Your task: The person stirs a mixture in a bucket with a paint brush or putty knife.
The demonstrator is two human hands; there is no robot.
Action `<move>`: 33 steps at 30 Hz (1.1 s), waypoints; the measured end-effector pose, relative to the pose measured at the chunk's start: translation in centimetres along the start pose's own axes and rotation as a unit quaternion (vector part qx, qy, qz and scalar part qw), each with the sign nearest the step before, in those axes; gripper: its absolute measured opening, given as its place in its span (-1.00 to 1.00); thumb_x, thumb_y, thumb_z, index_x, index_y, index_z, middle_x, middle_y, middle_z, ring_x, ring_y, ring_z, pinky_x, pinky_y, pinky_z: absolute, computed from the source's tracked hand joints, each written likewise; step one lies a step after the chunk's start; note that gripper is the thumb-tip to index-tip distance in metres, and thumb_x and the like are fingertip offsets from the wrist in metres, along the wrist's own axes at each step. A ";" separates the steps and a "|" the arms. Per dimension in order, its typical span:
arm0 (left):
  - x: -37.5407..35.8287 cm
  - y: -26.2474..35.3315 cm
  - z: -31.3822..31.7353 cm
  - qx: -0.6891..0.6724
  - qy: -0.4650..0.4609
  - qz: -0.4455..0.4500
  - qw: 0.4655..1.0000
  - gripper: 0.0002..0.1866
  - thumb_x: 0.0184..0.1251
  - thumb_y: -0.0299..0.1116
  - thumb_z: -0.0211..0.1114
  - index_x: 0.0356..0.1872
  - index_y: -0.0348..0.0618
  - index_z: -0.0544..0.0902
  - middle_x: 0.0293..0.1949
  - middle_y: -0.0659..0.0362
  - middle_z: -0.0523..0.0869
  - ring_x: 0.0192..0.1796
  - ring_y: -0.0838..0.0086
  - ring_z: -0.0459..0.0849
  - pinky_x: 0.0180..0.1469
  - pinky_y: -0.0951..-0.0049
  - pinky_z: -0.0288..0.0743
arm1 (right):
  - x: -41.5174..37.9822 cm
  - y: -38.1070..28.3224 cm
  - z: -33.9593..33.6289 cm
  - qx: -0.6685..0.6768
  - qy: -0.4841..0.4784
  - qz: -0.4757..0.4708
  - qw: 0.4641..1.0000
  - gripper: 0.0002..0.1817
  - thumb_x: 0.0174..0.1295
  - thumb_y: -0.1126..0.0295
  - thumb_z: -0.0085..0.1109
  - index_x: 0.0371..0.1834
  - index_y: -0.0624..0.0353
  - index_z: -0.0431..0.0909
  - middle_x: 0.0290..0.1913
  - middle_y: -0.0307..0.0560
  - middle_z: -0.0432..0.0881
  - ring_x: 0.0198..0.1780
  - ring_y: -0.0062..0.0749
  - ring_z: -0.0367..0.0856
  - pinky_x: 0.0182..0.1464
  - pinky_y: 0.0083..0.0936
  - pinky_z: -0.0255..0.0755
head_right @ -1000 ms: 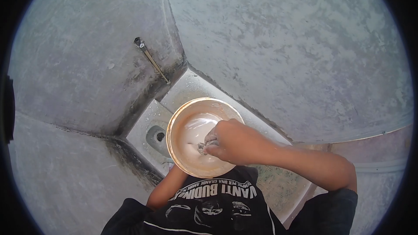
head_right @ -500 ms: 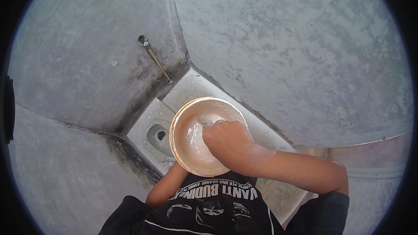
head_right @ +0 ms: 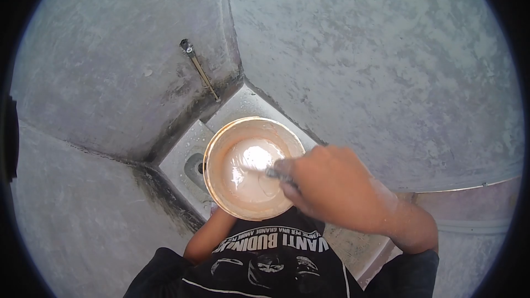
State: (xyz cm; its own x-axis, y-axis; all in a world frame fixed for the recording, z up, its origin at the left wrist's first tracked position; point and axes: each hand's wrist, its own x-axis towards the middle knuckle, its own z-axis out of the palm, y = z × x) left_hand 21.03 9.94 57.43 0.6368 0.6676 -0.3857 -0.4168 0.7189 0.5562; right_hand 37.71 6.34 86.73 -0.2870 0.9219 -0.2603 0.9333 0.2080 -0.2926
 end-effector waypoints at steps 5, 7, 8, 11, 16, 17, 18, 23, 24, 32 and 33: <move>0.5 -1.3 -3.2 -0.310 -0.148 -0.012 0.939 -0.19 0.29 0.33 -0.15 0.34 -0.14 0.28 0.27 -0.04 0.41 0.25 0.13 0.45 0.29 0.12 0.37 | 2.3 1.1 3.7 -0.036 0.022 0.047 0.998 -0.75 0.12 0.30 0.20 -0.15 0.09 0.66 -0.52 0.06 0.62 -0.45 -0.01 0.61 -0.36 -0.18 0.47; 2.5 -3.9 -6.6 -0.248 -0.116 0.025 0.961 -0.20 0.30 0.31 -0.15 0.33 -0.15 0.30 0.26 -0.03 0.43 0.24 0.14 0.46 0.28 0.11 0.37 | 3.2 1.1 5.8 -0.037 -0.004 0.040 0.998 -0.74 0.12 0.28 0.20 -0.14 0.09 0.66 -0.54 0.07 0.61 -0.45 -0.01 0.61 -0.36 -0.18 0.46; 3.1 -4.5 -7.4 -0.186 -0.081 0.063 0.977 -0.22 0.32 0.28 -0.16 0.32 -0.16 0.31 0.24 -0.02 0.45 0.23 0.15 0.47 0.28 0.11 0.38 | 3.1 1.2 5.5 -0.038 -0.003 0.040 0.998 -0.74 0.12 0.28 0.20 -0.14 0.09 0.66 -0.54 0.07 0.61 -0.45 -0.01 0.61 -0.36 -0.18 0.46; 1.3 -2.0 -4.5 -0.198 -0.087 0.086 0.972 -0.24 0.33 0.27 -0.16 0.31 -0.16 0.32 0.23 -0.02 0.46 0.21 0.15 0.49 0.27 0.10 0.38 | 2.0 1.3 2.9 0.057 0.027 0.018 0.998 -0.76 0.11 0.31 0.22 -0.16 0.10 0.68 -0.58 0.07 0.60 -0.51 -0.04 0.59 -0.39 -0.27 0.46; -1.3 1.4 0.3 -0.224 -0.100 0.122 0.962 -0.27 0.35 0.24 -0.16 0.29 -0.17 0.34 0.20 -0.02 0.48 0.18 0.15 0.51 0.25 0.09 0.39 | -2.1 -0.8 -3.0 0.147 0.117 0.065 0.980 -0.74 0.04 0.36 0.25 -0.22 0.25 0.68 -0.47 0.17 0.64 -0.46 -0.02 0.63 -0.35 -0.29 0.47; -1.3 1.3 0.3 -0.229 -0.103 0.115 0.961 -0.27 0.35 0.24 -0.16 0.29 -0.17 0.34 0.20 -0.02 0.48 0.18 0.15 0.51 0.25 0.09 0.39 | -2.8 -0.9 -3.4 0.148 0.118 0.066 0.980 -0.74 0.04 0.36 0.25 -0.22 0.25 0.68 -0.47 0.17 0.64 -0.46 -0.02 0.63 -0.35 -0.29 0.47; -1.3 1.3 0.4 -0.234 -0.107 0.109 0.960 -0.27 0.35 0.24 -0.16 0.29 -0.17 0.34 0.20 -0.03 0.48 0.18 0.15 0.51 0.25 0.09 0.39 | -3.5 -1.0 -3.6 0.171 0.146 0.066 0.972 -0.75 0.03 0.39 0.26 -0.22 0.26 0.68 -0.46 0.16 0.65 -0.47 -0.05 0.64 -0.37 -0.35 0.47; -1.4 1.2 0.3 -0.259 -0.124 0.079 0.954 -0.26 0.34 0.25 -0.17 0.29 -0.17 0.34 0.20 -0.03 0.48 0.18 0.14 0.51 0.25 0.09 0.39 | -5.2 -0.9 -4.3 0.201 0.173 0.075 0.961 -0.75 -0.02 0.46 0.27 -0.22 0.27 0.68 -0.43 0.15 0.67 -0.48 -0.12 0.68 -0.42 -0.50 0.47; -1.4 1.1 0.3 -0.265 -0.127 0.073 0.953 -0.26 0.34 0.25 -0.17 0.29 -0.17 0.34 0.20 -0.03 0.48 0.18 0.14 0.51 0.26 0.09 0.39 | -5.3 -0.6 -4.0 0.195 0.185 0.059 0.961 -0.74 -0.01 0.43 0.28 -0.22 0.26 0.68 -0.45 0.13 0.67 -0.49 -0.12 0.67 -0.42 -0.46 0.46; -0.5 -1.0 -1.2 -0.299 -0.157 0.032 0.941 -0.26 0.34 0.26 -0.18 0.29 -0.16 0.34 0.20 -0.03 0.48 0.18 0.14 0.51 0.26 0.09 0.38 | 0.3 0.7 3.8 -0.068 0.059 0.025 0.996 -0.73 0.15 0.30 0.18 -0.10 0.13 0.60 -0.55 0.01 0.60 -0.44 -0.16 0.65 -0.42 -0.24 0.47; 1.3 -3.5 -4.2 -0.268 -0.125 0.027 0.955 -0.25 0.34 0.27 -0.19 0.30 -0.15 0.33 0.21 -0.03 0.47 0.19 0.12 0.50 0.26 0.08 0.38 | 1.2 0.9 5.4 -0.067 0.061 0.027 0.996 -0.73 0.15 0.30 0.18 -0.10 0.13 0.60 -0.55 0.01 0.60 -0.44 -0.16 0.65 -0.42 -0.24 0.47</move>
State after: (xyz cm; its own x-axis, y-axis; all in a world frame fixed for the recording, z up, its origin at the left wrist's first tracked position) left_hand 20.59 9.11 51.92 0.7122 0.6875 -0.1418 -0.6828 0.7254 0.0877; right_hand 37.03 5.83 81.21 -0.2156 0.9639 -0.1560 0.9693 0.1920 -0.1534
